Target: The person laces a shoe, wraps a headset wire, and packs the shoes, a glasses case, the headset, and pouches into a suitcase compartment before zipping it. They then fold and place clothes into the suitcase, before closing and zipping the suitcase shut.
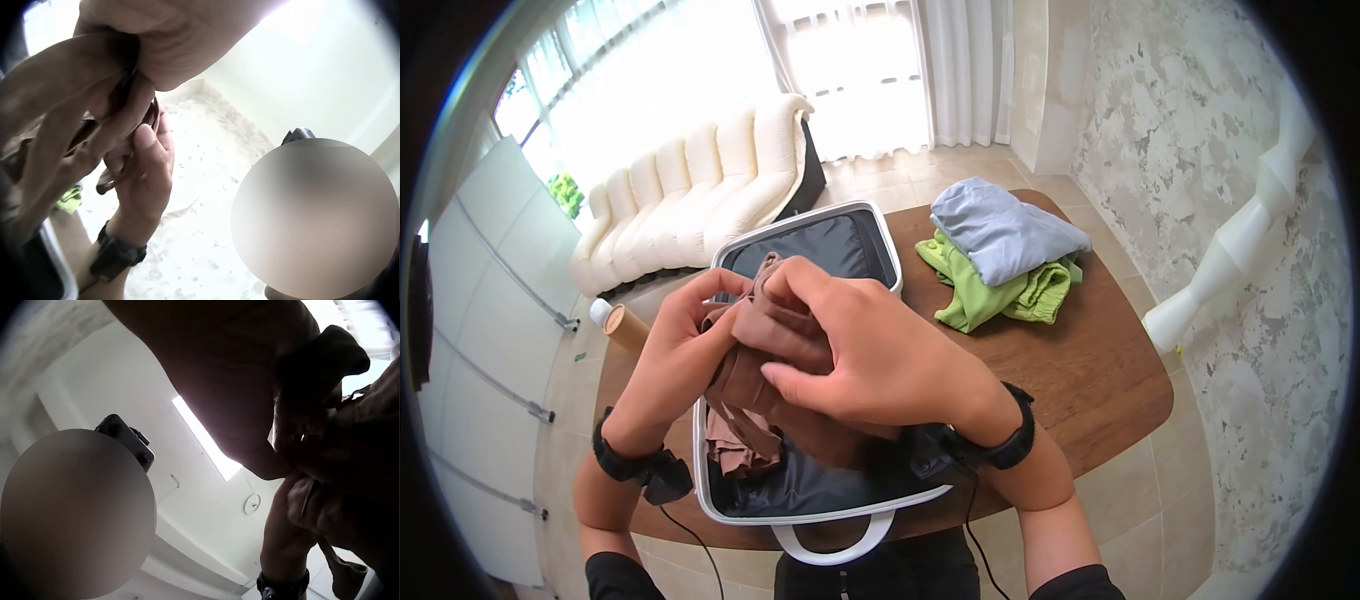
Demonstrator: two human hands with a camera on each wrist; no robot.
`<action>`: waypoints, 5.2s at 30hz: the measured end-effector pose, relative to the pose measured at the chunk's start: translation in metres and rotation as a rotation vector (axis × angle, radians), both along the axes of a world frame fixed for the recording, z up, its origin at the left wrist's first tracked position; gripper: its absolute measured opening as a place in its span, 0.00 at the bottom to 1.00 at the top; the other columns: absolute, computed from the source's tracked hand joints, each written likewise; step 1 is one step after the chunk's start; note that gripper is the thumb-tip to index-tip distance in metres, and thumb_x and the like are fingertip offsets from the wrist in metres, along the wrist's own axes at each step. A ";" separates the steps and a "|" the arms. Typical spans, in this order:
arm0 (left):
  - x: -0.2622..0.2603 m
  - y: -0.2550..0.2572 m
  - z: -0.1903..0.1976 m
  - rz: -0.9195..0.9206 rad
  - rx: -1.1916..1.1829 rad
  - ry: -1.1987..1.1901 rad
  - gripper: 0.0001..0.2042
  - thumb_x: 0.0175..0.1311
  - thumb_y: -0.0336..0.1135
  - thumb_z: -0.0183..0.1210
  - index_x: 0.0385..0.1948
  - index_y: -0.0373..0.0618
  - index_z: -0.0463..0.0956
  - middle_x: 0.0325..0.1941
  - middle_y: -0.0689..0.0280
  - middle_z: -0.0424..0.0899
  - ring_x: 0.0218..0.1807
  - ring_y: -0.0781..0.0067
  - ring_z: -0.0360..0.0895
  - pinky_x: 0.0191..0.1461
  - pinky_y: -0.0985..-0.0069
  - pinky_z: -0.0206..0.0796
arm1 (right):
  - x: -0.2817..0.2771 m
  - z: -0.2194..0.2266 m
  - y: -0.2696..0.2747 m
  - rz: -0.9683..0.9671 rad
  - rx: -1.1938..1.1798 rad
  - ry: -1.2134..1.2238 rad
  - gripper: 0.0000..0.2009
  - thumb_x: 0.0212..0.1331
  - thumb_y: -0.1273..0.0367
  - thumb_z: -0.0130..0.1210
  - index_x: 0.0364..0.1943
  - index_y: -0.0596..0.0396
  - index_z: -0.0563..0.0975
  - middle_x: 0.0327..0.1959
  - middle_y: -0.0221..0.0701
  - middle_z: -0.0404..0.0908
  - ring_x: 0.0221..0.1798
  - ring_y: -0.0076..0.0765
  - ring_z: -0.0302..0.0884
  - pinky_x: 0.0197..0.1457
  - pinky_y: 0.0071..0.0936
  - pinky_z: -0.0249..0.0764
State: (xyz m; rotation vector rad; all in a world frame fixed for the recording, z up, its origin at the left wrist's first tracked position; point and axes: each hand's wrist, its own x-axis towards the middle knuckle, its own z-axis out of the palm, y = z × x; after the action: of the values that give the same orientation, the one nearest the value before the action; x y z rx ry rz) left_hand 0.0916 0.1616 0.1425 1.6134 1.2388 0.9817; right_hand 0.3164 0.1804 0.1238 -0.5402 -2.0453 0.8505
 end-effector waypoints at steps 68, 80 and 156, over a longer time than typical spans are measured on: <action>-0.008 0.002 0.006 -0.071 0.370 -0.030 0.28 0.65 0.16 0.51 0.69 0.40 0.65 0.47 0.69 0.73 0.48 0.85 0.71 0.54 0.86 0.65 | 0.030 0.010 0.011 -0.066 -0.207 -0.392 0.27 0.63 0.51 0.68 0.48 0.65 0.78 0.38 0.47 0.86 0.41 0.42 0.86 0.45 0.34 0.79; -0.003 -0.003 0.009 -0.215 0.543 0.170 0.26 0.61 0.15 0.54 0.64 0.39 0.70 0.53 0.62 0.79 0.55 0.73 0.78 0.64 0.76 0.68 | 0.000 -0.005 0.016 -0.101 -0.066 0.068 0.29 0.55 0.57 0.75 0.54 0.63 0.79 0.39 0.42 0.87 0.42 0.35 0.87 0.48 0.31 0.80; 0.014 0.030 -0.033 -0.455 0.161 -0.163 0.38 0.55 0.37 0.79 0.68 0.39 0.70 0.63 0.64 0.81 0.68 0.73 0.74 0.74 0.67 0.62 | 0.034 0.002 0.028 -0.089 -0.066 0.143 0.08 0.55 0.76 0.64 0.39 0.61 0.81 0.28 0.26 0.81 0.34 0.16 0.73 0.39 0.21 0.73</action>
State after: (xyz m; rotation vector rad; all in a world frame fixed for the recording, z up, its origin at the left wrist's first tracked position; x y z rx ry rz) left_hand 0.1060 0.1917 0.1096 1.7944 0.6521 0.9123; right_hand 0.3506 0.2080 0.1258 -0.5853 -1.8558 0.8805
